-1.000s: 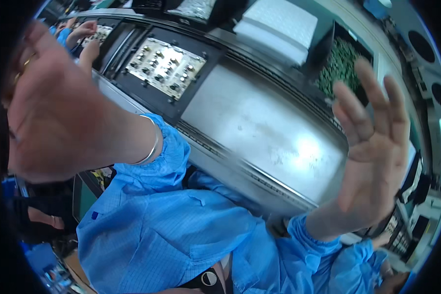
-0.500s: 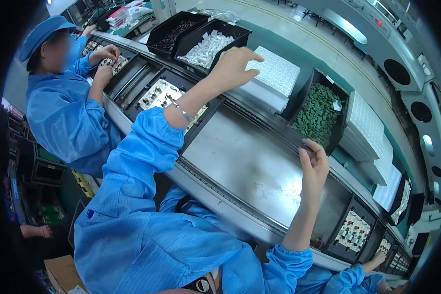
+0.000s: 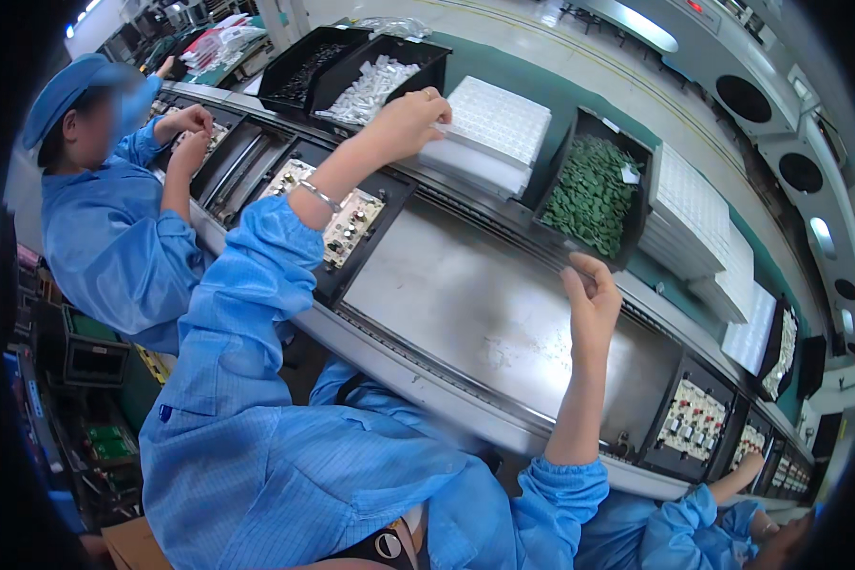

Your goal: The person assembles circuit boards along a conveyor line by picking electronic components from storage trays and inserting them onto the boards by hand.

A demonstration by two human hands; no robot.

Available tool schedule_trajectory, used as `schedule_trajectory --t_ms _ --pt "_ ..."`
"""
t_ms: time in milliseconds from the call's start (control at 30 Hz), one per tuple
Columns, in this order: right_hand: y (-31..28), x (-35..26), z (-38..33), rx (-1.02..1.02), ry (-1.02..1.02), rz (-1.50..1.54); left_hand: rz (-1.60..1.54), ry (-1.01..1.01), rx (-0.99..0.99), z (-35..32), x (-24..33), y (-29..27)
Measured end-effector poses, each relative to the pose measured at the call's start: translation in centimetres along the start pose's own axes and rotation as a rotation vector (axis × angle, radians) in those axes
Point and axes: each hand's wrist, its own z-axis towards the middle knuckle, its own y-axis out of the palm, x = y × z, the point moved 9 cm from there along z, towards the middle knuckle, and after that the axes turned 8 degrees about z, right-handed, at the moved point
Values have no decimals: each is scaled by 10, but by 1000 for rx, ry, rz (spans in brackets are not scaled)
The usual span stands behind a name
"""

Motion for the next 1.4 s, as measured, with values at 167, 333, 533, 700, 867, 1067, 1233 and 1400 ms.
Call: schedule_trajectory --t_ms 167,333,533,700,867,1067,1233,1400 --pt "7 -2 6 46 -130 -40 -46 101 189 -19 -1 -26" --pt "24 -10 15 154 -338 -329 -245 -41 154 -78 8 -53" --pt "180 131 163 94 -478 -756 -431 -164 -167 -207 -144 111" --pt "240 209 281 -9 -643 -975 -396 -264 -182 -251 -204 179" --pt "345 288 414 -10 -419 -1113 -467 -327 -187 -219 -330 289" --pt "345 279 412 15 -422 -1140 -476 -304 -129 -202 -312 289" --pt "336 255 443 88 -518 -1080 -630 -230 -142 -151 -305 291" --pt "361 213 431 140 -369 -1135 -899 -138 -235 -147 -284 247"
